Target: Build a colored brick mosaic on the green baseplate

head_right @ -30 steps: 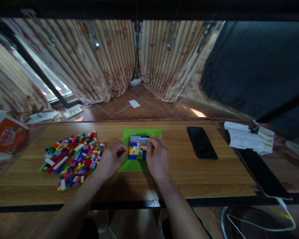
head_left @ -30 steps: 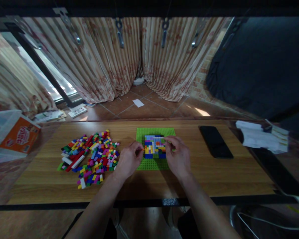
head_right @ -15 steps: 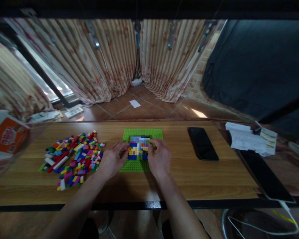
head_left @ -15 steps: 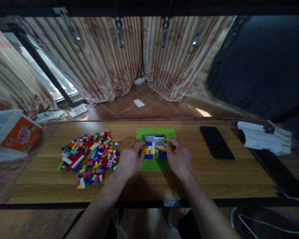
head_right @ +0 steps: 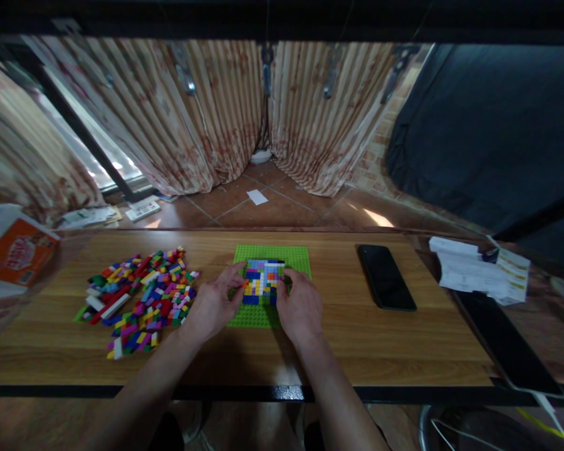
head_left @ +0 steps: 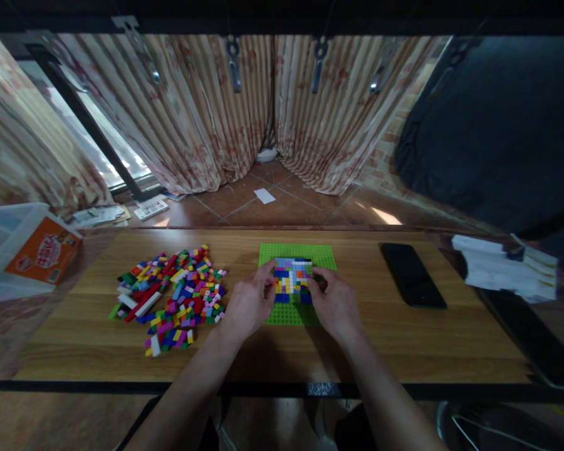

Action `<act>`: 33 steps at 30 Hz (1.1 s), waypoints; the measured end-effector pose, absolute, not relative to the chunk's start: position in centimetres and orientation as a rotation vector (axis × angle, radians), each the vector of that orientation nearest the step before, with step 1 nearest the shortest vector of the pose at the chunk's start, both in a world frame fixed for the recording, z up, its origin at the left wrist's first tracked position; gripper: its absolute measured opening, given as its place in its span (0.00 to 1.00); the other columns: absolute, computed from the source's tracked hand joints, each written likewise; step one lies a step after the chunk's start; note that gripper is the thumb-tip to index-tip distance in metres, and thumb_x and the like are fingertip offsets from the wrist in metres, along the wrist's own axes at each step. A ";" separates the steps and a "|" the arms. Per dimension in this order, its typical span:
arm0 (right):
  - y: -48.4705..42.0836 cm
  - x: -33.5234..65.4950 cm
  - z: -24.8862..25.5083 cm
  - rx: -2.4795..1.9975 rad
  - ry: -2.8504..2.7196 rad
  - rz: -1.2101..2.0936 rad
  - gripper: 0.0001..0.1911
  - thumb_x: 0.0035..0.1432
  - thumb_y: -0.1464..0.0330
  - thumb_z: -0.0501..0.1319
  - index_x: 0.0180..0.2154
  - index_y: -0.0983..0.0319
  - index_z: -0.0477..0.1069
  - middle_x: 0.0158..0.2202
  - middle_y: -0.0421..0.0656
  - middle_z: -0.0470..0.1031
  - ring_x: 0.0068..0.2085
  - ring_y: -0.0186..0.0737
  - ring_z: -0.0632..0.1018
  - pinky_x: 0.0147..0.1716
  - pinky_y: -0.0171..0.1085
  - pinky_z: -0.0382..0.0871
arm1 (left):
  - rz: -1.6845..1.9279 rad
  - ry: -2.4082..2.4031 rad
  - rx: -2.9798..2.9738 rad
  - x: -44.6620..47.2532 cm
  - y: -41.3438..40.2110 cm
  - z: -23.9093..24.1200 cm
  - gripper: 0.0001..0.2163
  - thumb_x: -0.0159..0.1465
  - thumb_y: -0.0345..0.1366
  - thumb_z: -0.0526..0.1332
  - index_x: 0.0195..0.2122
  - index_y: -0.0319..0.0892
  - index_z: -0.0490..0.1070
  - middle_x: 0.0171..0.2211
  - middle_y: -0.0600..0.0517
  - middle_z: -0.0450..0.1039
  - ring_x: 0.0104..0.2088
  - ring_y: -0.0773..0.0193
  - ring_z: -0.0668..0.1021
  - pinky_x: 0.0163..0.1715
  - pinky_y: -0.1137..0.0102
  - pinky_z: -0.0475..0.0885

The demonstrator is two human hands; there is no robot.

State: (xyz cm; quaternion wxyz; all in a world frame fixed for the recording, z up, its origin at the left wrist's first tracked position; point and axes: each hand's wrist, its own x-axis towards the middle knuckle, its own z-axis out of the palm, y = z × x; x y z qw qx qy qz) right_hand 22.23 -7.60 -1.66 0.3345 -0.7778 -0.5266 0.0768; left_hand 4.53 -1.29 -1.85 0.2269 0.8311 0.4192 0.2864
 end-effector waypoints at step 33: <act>-7.8 21.4 -1.7 -2.060 -1.416 0.231 0.20 0.61 0.68 0.51 0.50 0.67 0.74 0.45 0.57 0.80 0.43 0.54 0.81 0.43 0.50 0.72 | 0.867 1.269 1.806 5.8 -1.0 -2.0 0.17 0.61 0.27 0.61 0.52 0.41 0.70 0.33 0.52 0.79 0.34 0.62 0.81 0.37 0.68 0.76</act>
